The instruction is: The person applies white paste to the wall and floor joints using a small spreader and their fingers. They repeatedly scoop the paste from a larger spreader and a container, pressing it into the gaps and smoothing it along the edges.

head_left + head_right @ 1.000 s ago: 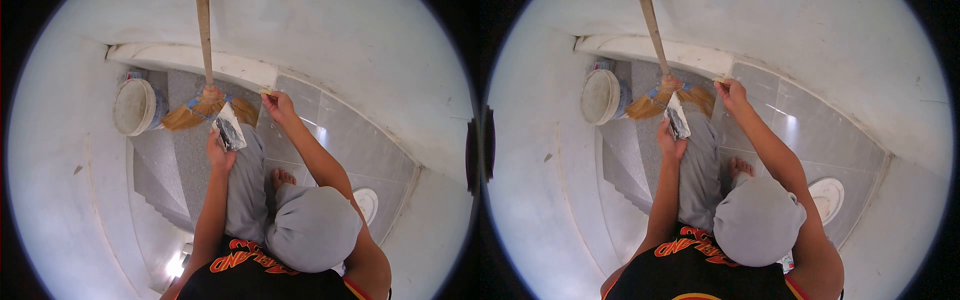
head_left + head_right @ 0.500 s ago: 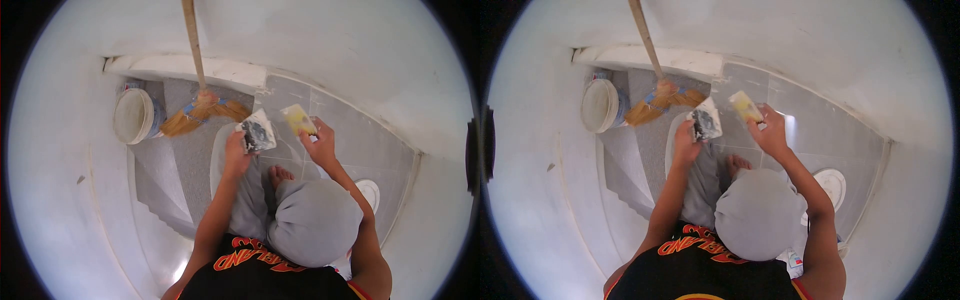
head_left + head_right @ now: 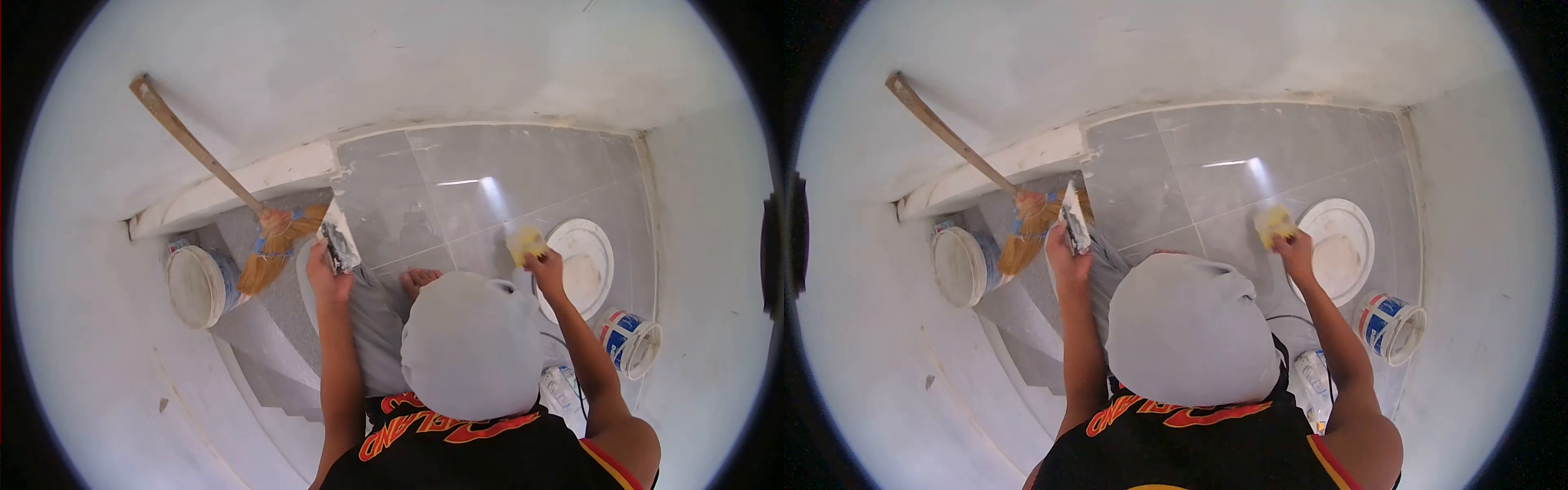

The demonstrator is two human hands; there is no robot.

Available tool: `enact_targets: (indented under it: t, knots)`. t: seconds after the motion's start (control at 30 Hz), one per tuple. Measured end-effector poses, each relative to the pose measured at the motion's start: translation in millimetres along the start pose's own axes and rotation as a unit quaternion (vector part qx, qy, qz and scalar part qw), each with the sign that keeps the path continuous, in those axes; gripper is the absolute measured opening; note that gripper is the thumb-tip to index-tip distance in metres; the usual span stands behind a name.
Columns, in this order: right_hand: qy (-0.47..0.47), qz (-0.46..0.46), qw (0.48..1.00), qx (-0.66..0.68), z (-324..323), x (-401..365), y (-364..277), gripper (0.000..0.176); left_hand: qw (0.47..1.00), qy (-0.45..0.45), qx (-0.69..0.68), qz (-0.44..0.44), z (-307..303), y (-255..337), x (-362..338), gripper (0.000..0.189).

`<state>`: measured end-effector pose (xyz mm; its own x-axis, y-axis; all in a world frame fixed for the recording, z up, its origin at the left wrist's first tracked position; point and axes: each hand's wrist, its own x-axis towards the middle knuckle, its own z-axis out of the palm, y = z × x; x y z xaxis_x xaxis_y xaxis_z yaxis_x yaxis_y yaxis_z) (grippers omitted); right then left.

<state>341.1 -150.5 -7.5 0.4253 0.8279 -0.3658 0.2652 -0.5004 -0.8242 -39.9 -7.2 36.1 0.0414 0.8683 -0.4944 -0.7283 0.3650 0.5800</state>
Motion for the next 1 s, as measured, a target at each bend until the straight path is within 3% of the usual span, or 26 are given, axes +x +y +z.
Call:
enact_targets:
  t: [0.03,0.07,0.13,0.17,0.27,0.4,0.67,0.83,0.9,0.93,1.0]
  knots:
    - [0.057,0.051,0.988,0.134,-7.9,-16.0,9.1,0.017,1.0,0.0,0.004,0.008,-2.8,1.7,0.2,0.018]
    - [0.061,0.052,0.988,0.135,-16.2,-28.1,19.0,0.017,1.0,-0.013,-0.004,-0.002,-10.3,2.8,2.0,0.019]
    - [0.173,0.218,0.927,0.25,-30.5,-48.4,44.2,0.013,1.0,-0.005,-0.011,0.0,-10.2,3.2,3.1,0.02]
    - [0.178,0.219,0.926,0.251,-36.2,-56.5,59.7,0.013,1.0,0.002,-0.02,0.006,-8.8,2.5,3.7,0.02]
    - [0.223,0.262,0.819,0.459,-43.8,-70.6,93.9,0.015,1.0,-0.006,-0.011,0.012,-6.4,1.0,4.7,0.022]
    - [0.246,0.28,0.769,0.52,-44.7,-74.1,115.8,0.02,0.999,-0.024,-0.015,0.021,-12.6,0.0,6.7,0.022]
    - [0.218,0.223,0.832,0.459,-44.7,-68.7,72.2,0.024,0.999,-0.034,-0.008,0.033,-14.4,-1.8,7.3,0.023]
    - [0.193,0.232,0.847,0.438,-49.8,-70.6,78.7,0.031,0.999,0.03,-0.029,0.025,-4.0,-4.4,5.9,0.021]
    - [0.162,0.161,0.935,0.271,-45.4,-69.7,58.6,0.039,0.999,0.026,0.015,0.024,1.8,-9.3,6.8,0.021]
    - [0.13,0.065,0.966,0.215,-39.7,-62.4,54.1,0.037,0.998,0.018,0.06,0.023,4.7,-12.6,9.0,0.021]
    - [0.061,-0.074,0.994,0.061,-24.9,-43.8,27.3,0.03,0.991,-0.028,0.129,-0.02,7.1,-22.2,21.9,0.019]
